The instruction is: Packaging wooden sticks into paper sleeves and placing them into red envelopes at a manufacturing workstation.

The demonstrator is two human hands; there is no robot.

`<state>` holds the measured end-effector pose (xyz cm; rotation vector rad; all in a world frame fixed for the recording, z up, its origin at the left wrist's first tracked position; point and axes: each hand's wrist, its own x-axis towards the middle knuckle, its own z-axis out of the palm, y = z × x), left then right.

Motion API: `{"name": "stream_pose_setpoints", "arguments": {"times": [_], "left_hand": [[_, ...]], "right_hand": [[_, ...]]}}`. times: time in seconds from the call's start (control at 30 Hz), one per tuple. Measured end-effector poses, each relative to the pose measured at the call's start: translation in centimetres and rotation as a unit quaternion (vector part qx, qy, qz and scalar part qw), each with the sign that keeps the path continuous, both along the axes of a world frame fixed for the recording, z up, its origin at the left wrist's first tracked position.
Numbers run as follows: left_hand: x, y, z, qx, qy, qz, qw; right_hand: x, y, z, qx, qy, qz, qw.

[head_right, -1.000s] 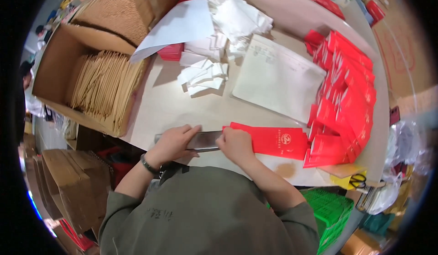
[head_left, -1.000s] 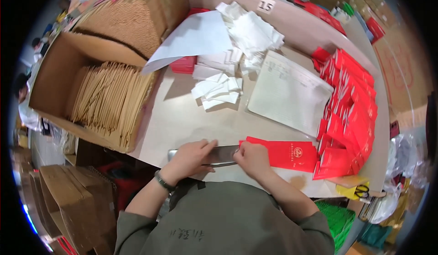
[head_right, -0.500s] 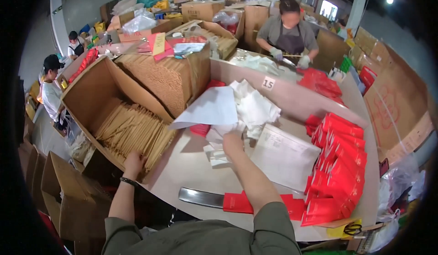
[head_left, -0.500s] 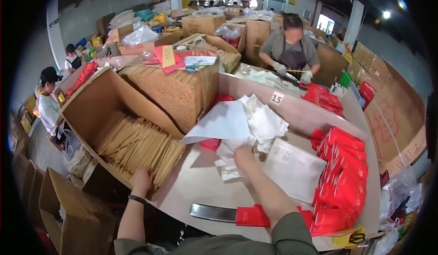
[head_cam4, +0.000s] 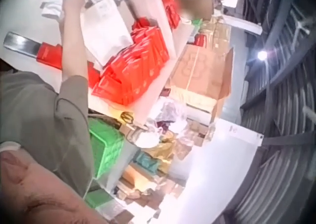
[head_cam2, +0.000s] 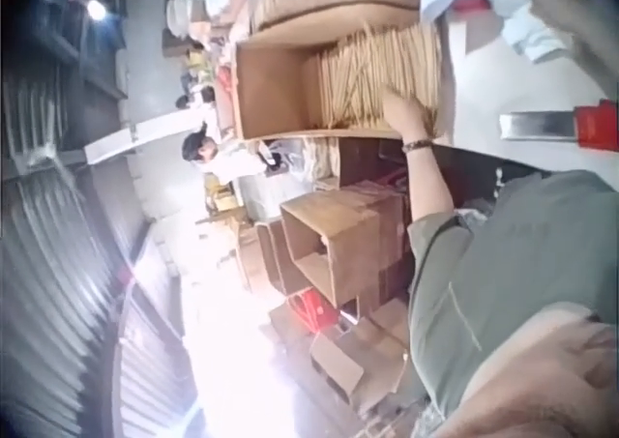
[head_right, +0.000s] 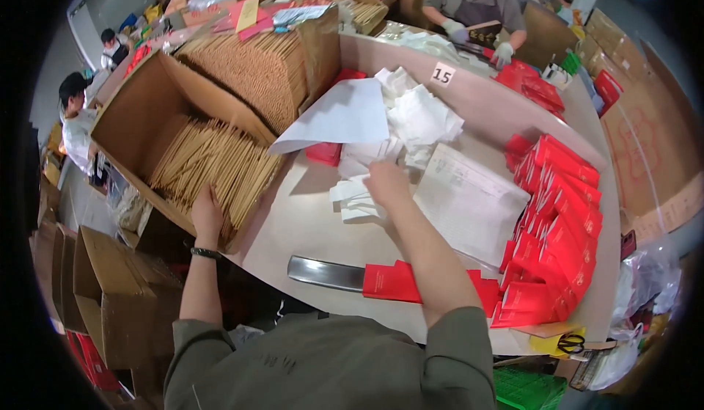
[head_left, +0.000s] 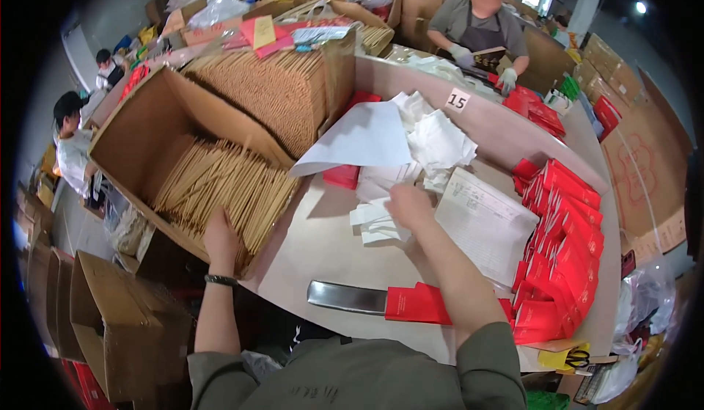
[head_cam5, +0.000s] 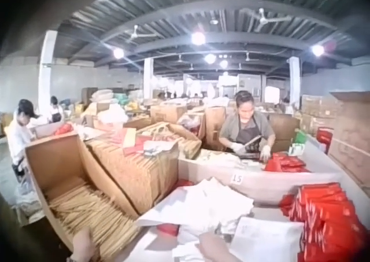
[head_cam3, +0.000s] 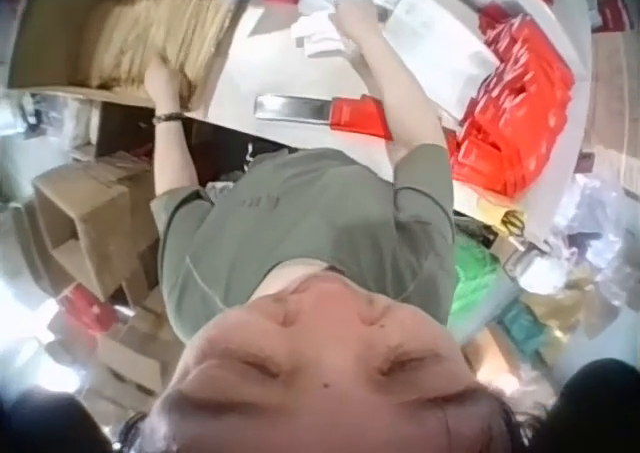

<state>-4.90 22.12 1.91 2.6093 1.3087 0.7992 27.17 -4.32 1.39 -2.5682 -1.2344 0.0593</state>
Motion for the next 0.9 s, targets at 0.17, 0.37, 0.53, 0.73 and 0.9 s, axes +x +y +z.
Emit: {"name": "stream_pose_setpoints", "arguments": {"times": [0.17, 0.37, 0.53, 0.73, 0.9], "left_hand": [[0.1, -7.2, -4.5, -0.174, -0.313, -0.086, 0.93], [-3.0, -13.6, -5.6, -0.326, -0.321, -0.134, 0.879], [-4.0, -13.6, -3.1, -0.51, -0.278, -0.161, 0.798], [-5.6, -12.1, -1.3, -0.453, -0.024, -0.252, 0.855], [2.0, -19.3, -2.5, -0.299, 0.016, -0.457, 0.837]], "right_hand": [[-0.1, 0.7, -2.5, -0.019, 0.028, -0.039, 0.999], [-9.1, -6.4, 1.7, 0.133, 0.089, 0.095, 0.983], [-15.0, -10.9, -2.7, 0.079, 0.045, 0.247, 0.965], [-14.1, -16.0, 0.5, 0.1, 0.142, 0.213, 0.961], [-15.7, -15.9, -2.2, 0.143, 0.106, 0.219, 0.96]]}}
